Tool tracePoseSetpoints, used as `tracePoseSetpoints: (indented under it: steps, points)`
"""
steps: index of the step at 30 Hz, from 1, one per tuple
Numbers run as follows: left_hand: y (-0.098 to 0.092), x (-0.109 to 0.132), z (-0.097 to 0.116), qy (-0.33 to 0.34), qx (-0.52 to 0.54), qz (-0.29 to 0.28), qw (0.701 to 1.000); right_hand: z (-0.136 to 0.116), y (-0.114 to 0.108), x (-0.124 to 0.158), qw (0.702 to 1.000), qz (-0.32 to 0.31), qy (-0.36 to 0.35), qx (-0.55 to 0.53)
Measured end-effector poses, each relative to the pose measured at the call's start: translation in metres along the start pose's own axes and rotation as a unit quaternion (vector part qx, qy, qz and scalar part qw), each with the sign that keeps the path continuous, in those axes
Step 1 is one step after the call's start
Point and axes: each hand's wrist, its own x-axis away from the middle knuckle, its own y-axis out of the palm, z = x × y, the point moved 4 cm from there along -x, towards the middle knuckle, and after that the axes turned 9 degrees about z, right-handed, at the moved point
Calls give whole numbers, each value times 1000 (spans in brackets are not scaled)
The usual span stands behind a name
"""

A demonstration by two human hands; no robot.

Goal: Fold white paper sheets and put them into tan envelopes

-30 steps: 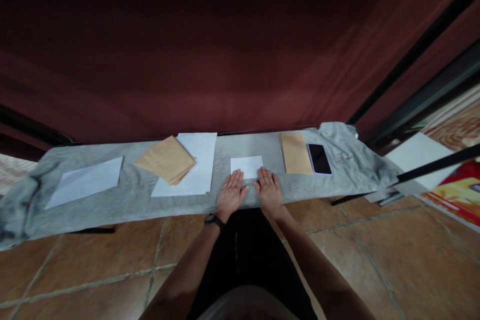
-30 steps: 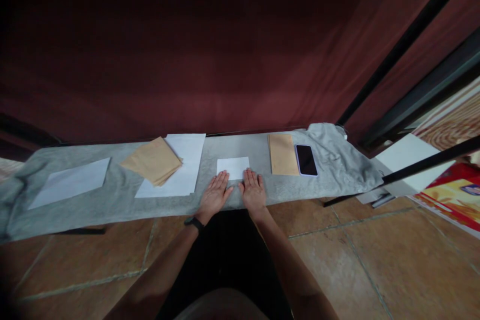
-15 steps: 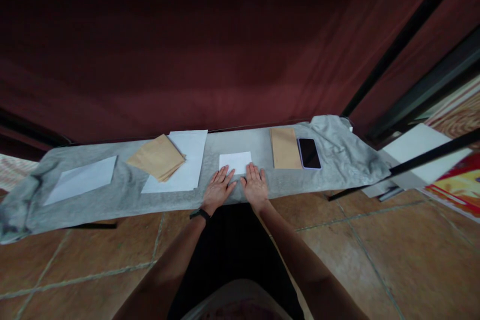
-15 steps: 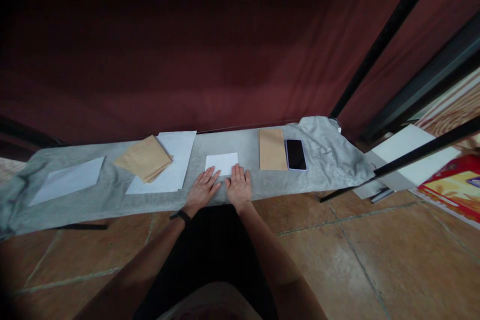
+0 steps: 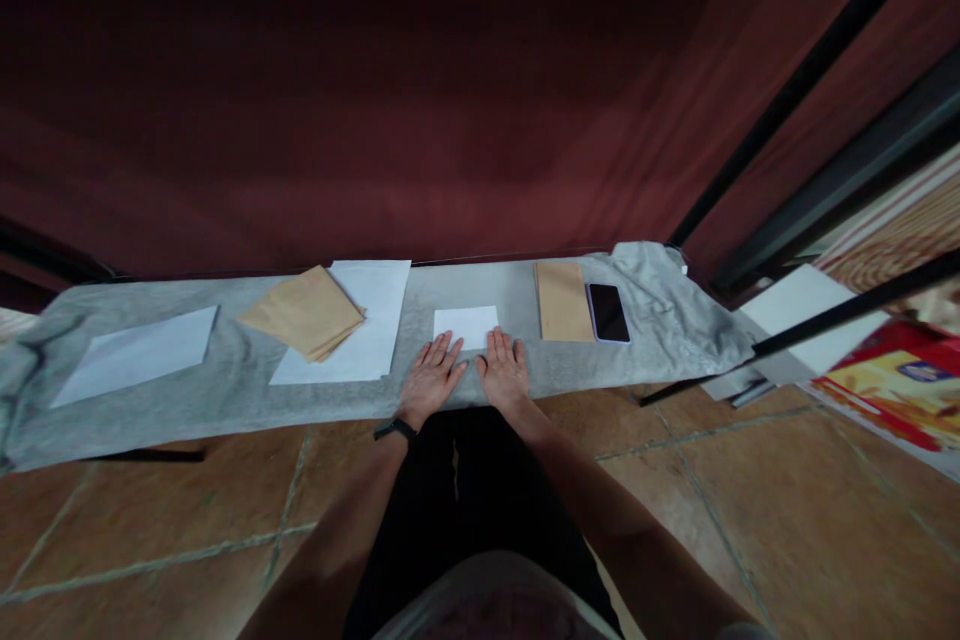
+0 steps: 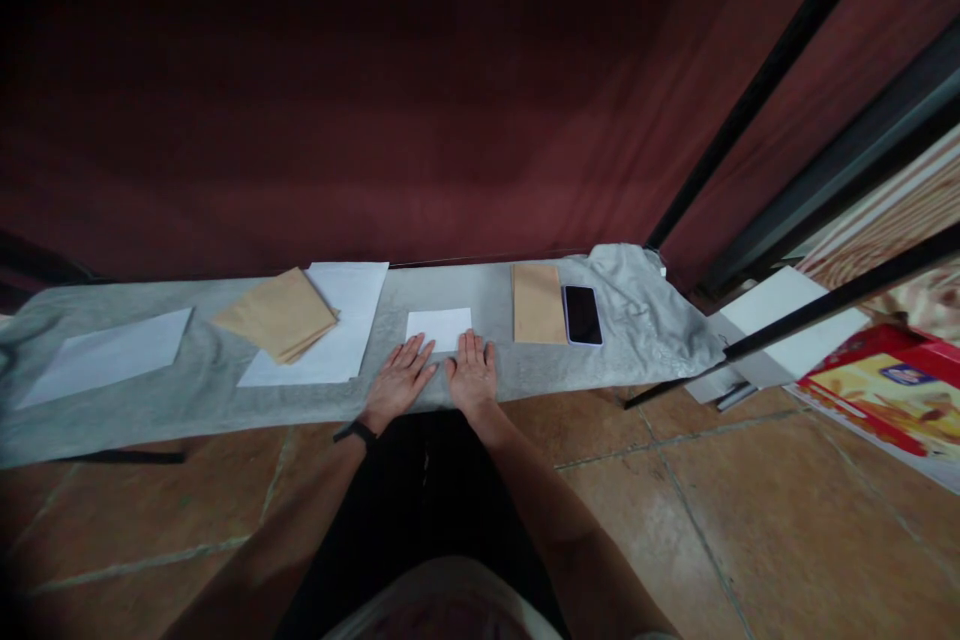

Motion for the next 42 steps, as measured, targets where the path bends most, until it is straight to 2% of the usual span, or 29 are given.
tracePoseSetpoints:
  steps: [6,11,16,20,24,30,36,42]
  points:
    - [-3,1,0,2,2,1,1000,0,-3,-1,1000,7,1,11]
    - [0,-4,4,-17,18,13,1000,-7,-5,-17,1000,-2,-16,-6]
    - [11,-27,14,-6,41,7,999,-19,1,-42,996,-41,-72,-28]
    - [21,-48,10,-21,40,-1,999,-16,8,-59,996,-46,-79,-22]
    - [28,-57,2,-42,34,2,999,-10,14,-68,997,-30,-64,-14]
    - [33,-57,-8,-87,29,16,996,-5,19,-67,1000,10,-22,0]
    - [32,-53,-19,-123,29,48,991,0,20,-63,999,35,17,29]
    - [28,-46,-26,-136,15,60,989,1,19,-57,995,96,26,22]
